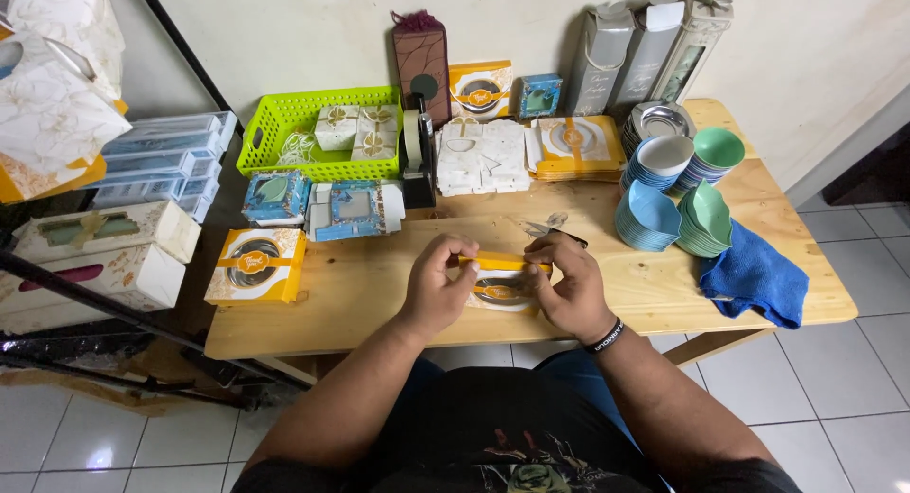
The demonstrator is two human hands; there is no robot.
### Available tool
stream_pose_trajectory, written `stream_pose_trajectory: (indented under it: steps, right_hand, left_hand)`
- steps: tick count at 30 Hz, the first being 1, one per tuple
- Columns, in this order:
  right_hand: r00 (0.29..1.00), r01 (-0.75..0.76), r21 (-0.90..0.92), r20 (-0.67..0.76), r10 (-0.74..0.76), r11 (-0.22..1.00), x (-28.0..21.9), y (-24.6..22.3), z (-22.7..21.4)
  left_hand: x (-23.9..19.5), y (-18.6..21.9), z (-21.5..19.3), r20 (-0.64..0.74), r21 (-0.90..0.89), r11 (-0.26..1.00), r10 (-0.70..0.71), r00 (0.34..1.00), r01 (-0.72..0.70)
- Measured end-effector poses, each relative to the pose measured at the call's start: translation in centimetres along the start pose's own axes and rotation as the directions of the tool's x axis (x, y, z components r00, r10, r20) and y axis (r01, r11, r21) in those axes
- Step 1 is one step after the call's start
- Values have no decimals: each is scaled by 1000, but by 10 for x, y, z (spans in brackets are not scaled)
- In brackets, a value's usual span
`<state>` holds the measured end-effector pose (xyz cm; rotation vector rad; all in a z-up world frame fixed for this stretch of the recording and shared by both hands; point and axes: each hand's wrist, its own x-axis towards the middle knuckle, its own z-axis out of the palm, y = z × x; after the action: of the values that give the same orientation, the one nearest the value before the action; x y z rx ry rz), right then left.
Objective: Assembling small cardboard gift boxes by folding and tucking flaps.
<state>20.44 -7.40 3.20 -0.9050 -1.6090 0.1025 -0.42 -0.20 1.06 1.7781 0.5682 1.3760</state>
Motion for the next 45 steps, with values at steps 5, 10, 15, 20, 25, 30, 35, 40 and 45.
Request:
stream_pose_trajectory:
  steps: [5, 10, 15, 20, 25, 30, 35, 40, 45]
  right_hand:
    - [1000, 6, -34, 21, -6, 999, 1, -7, 4]
    - [1000, 10, -36, 24, -9, 999, 2, -7, 4]
    - [998, -64, 51, 33, 62, 997, 1, -1, 2]
    - [997, -64, 68, 46, 61, 996, -3, 1, -1]
    - [997, -3, -39, 74, 6, 999, -7, -2, -3]
    - [998, 28, -63, 62, -24, 998, -7, -5, -7]
    - [991, 82, -132, 113, -67, 988, -5, -11, -11]
    - [995, -75, -43, 61, 78, 996, -14, -4, -12]
    - [747, -616, -111, 234, 623, 780, 4, -36, -6]
  left_hand:
    - [2, 8, 5, -20, 62, 996, -66, 998, 67]
    - [4, 3, 5, 2, 45, 998, -50, 999, 50]
    - [2, -1, 0, 75, -65, 998, 28, 997, -23]
    - [6, -4, -9, 85, 43, 978, 198, 976, -202]
    - [6, -7, -11, 52, 127, 944, 301, 952, -305]
    - [8, -2, -9, 81, 175, 909, 369, 926, -377]
    - [3, -5, -9, 91, 159, 931, 318, 944, -329]
    - [-5, 5, -7, 66, 92, 973, 206, 976, -212]
    - [-12, -26, -11, -51, 12, 999, -50, 997, 51]
